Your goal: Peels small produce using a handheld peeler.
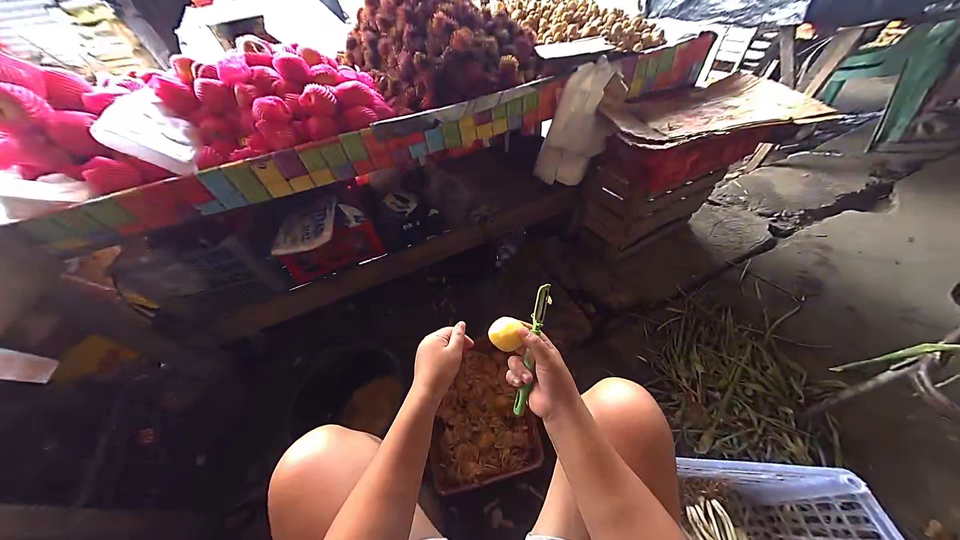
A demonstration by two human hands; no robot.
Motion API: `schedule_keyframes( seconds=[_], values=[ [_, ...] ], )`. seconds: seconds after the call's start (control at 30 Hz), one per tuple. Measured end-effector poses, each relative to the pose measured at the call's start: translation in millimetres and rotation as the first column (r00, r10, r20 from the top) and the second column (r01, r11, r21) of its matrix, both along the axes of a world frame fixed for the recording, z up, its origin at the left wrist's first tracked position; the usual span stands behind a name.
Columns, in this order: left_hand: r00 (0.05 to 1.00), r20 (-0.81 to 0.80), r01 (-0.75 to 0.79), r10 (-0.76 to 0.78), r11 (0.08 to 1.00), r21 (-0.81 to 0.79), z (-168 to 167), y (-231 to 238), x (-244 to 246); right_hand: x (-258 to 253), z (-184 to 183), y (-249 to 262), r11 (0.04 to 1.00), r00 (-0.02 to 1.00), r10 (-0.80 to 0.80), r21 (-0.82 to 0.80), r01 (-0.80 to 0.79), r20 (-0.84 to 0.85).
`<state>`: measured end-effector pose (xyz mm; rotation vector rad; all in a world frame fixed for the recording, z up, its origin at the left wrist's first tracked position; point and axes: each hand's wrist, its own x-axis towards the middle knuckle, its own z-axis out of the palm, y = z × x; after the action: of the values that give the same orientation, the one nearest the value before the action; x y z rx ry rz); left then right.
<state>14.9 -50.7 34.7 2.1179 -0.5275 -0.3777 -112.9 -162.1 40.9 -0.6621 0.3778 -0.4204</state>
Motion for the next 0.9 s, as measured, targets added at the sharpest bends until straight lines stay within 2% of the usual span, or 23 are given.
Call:
schedule_keyframes(
  seconds=[0.13,0.23,0.33,0.43,0.53,0.63,0.73,0.8,0.9],
  values=[
    [0.994,0.108,0.031,-0.027,0.999,-0.038,-4,1,-1,-3,2,-3,0.992,0.997,0.083,0.091,-0.083,0.007],
    [0.982,0.156,0.121,-0.106,0.989,-0.085,-6,3,-2,-4,4,-5,0.979,0.989,0.146,0.145,-0.144,-0.004],
    [0.950,0.272,0.205,-0.155,0.964,-0.166,-10,7,-3,-6,2,-5,0.975,0.981,0.193,0.117,-0.189,-0.025],
    [0.919,0.381,0.204,-0.100,0.948,-0.243,-8,9,-9,-5,3,-2,0.974,0.975,0.216,0.079,-0.211,-0.060],
    [0.932,0.350,0.231,-0.090,0.894,-0.385,-2,11,-19,-3,3,1,0.971,0.967,0.236,0.068,-0.231,-0.095],
    [0.962,0.214,0.259,-0.170,0.817,-0.514,2,15,-33,-1,0,6,0.961,0.959,0.269,0.097,-0.260,-0.094],
    [0.956,0.101,0.286,-0.275,0.803,-0.523,-1,19,-46,3,-7,13,0.940,0.942,0.328,0.128,-0.317,-0.077],
    [0.968,0.034,0.229,-0.250,0.811,-0.538,-6,22,-53,3,-8,20,0.931,0.929,0.357,0.113,-0.346,-0.096],
    [0.978,0.065,0.198,-0.201,0.770,-0.607,-22,28,-52,4,-18,23,0.906,0.900,0.422,0.022,-0.422,-0.108]
  ],
)
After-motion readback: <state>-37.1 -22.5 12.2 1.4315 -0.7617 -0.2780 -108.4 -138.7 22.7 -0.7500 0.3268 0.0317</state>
